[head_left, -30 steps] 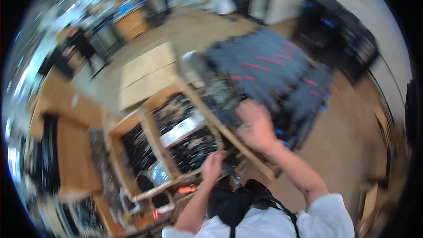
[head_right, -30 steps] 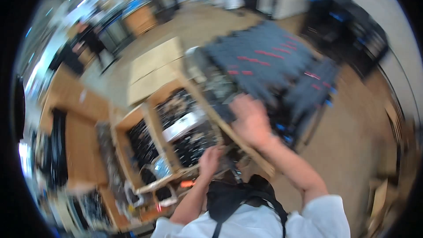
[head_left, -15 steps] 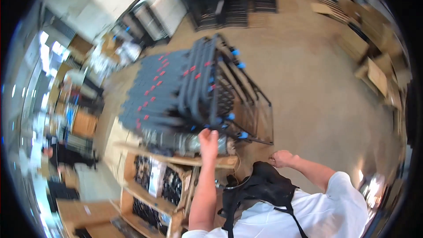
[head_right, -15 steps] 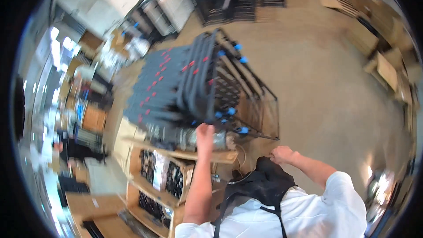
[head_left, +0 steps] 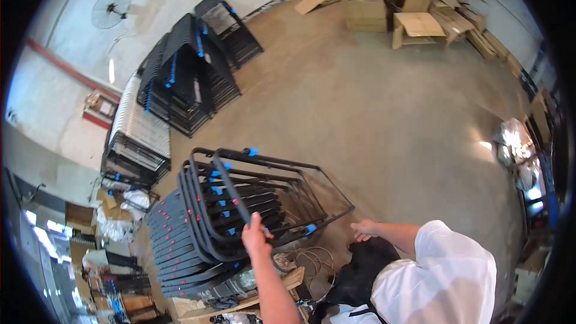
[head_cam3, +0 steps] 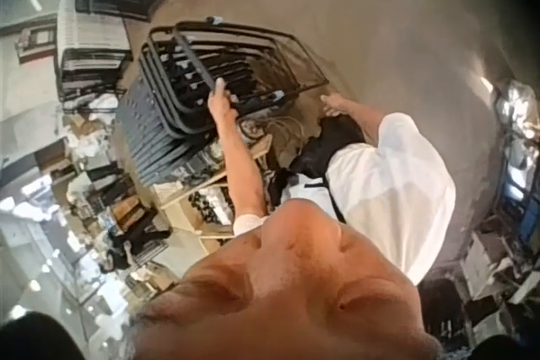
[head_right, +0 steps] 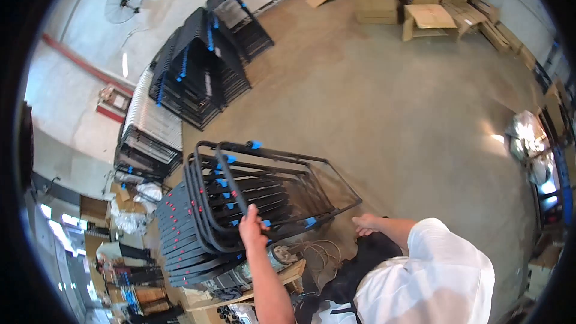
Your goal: Assembling plastic covers and electrical components onto a metal frame using an electric screwdriver and wire cutters.
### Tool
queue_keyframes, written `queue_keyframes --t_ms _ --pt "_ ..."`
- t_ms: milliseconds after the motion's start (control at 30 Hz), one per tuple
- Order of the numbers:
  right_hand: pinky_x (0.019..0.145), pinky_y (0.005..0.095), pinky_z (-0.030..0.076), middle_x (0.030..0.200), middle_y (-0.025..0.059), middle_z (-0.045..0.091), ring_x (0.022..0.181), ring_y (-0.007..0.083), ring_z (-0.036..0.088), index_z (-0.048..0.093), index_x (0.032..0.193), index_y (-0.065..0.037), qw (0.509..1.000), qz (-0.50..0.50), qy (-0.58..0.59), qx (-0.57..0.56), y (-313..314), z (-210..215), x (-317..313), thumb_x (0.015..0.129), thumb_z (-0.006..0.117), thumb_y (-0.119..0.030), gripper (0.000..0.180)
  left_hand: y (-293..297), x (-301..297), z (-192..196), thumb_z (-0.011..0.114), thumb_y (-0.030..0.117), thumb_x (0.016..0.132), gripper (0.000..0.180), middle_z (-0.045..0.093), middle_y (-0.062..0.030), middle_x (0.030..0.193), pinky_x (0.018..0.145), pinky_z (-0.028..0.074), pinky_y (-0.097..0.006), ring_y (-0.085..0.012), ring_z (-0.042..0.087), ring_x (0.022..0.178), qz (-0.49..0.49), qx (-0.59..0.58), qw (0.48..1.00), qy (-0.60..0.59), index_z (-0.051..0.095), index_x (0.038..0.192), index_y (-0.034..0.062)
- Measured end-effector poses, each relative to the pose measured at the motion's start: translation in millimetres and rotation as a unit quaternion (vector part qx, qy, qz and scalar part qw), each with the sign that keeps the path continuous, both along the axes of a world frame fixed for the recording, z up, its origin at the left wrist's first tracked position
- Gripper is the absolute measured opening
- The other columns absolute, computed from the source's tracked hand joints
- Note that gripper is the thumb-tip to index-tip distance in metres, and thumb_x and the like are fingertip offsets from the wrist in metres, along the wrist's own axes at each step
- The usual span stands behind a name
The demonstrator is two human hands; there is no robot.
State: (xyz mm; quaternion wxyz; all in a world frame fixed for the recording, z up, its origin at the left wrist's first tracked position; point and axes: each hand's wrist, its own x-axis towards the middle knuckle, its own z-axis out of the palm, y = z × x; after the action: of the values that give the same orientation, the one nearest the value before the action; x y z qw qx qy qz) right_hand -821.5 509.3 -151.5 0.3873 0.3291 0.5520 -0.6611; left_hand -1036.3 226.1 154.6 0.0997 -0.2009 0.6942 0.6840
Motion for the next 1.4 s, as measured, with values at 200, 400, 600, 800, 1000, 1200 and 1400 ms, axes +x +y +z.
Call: queue_keyframes --t_ms 200,400,600,800,1000,1200,1400 --pt "0.086 0.0530 0.059 0.129 0.0239 0.066 0.106 0.0418 0.071 0.049 0.148 -0.006 0.950 -0.223 -0.160 -0.150 24.0 -76.5 12.6 0.100 0.026 -0.082 0.093 130.3 65.7 36.2 0.082 0.034 0.092 0.036 0.054 0.0001 0.064 0.043 0.044 -0.030 -0.0107 0.053 0.049 -0.073 0.028 0.997 -0.023 0.056 0.088 0.0093" --pt "0.069 0.0408 0.058 0.095 0.0095 0.066 0.075 0.0243 0.067 0.063 0.105 -0.014 0.834 -0.350 0.090 -0.416 -67.8 -44.3 -24.5 0.098 0.041 -0.077 0.067 104.9 158.7 19.5 0.076 0.040 0.096 0.038 0.059 0.0007 0.065 0.043 0.042 -0.029 -0.0089 0.056 0.049 -0.108 0.038 0.993 0.014 0.062 0.101 0.0054" --pt "0.065 0.0379 0.056 0.088 0.0072 0.062 0.071 0.0217 0.063 0.061 0.102 -0.014 0.907 -0.269 0.051 -0.319 -88.0 -18.1 -48.5 0.098 0.045 -0.074 0.061 44.4 211.3 2.3 0.076 0.038 0.097 0.035 0.058 0.0026 0.068 0.042 0.041 -0.028 -0.0070 0.052 0.050 -0.098 0.002 0.991 0.088 0.062 0.101 0.0056" --pt "0.060 0.0346 0.052 0.080 0.0043 0.058 0.066 0.0186 0.058 0.058 0.098 -0.015 0.939 -0.289 0.042 -0.181 -109.0 -9.3 -20.5 0.098 0.049 -0.070 0.055 -52.1 308.8 -11.7 0.074 0.030 0.097 0.029 0.059 0.0020 0.070 0.041 0.040 -0.027 -0.0068 0.051 0.047 -0.048 0.129 0.987 0.084 0.064 0.105 0.0036" --pt "0.056 0.0313 0.048 0.072 0.0012 0.054 0.061 0.0160 0.053 0.055 0.093 -0.016 0.910 -0.386 0.147 -0.045 -155.9 98.6 24.7 0.095 0.059 -0.066 0.050 -149.2 457.8 -4.5 0.075 0.024 0.097 0.023 0.057 0.0009 0.060 0.039 0.037 -0.025 -0.0085 0.052 0.042 0.114 0.229 0.962 0.099 0.061 0.095 0.0073" --pt "0.064 0.0307 0.053 0.086 0.0025 0.064 0.071 0.0165 0.062 0.060 0.099 -0.014 0.887 -0.284 0.342 -0.123 -183.4 247.9 37.5 0.094 0.064 -0.063 0.050 -288.1 634.1 -24.7 0.073 0.028 0.099 0.025 0.059 -0.0007 0.060 0.046 0.044 -0.028 -0.0111 0.056 0.048 0.341 0.178 0.913 0.136 0.064 0.092 0.0065" --pt "0.077 0.0322 0.054 0.091 0.0026 0.067 0.084 0.0164 0.065 0.062 0.098 -0.012 0.882 -0.068 0.456 -0.102 -210.1 298.1 11.9 0.101 0.062 -0.048 0.036 -385.0 803.2 -66.6 0.073 0.023 0.098 0.020 0.065 0.0010 0.080 0.063 0.045 -0.028 -0.0083 0.056 0.070 0.658 0.079 0.739 0.122 0.071 0.093 0.0036"
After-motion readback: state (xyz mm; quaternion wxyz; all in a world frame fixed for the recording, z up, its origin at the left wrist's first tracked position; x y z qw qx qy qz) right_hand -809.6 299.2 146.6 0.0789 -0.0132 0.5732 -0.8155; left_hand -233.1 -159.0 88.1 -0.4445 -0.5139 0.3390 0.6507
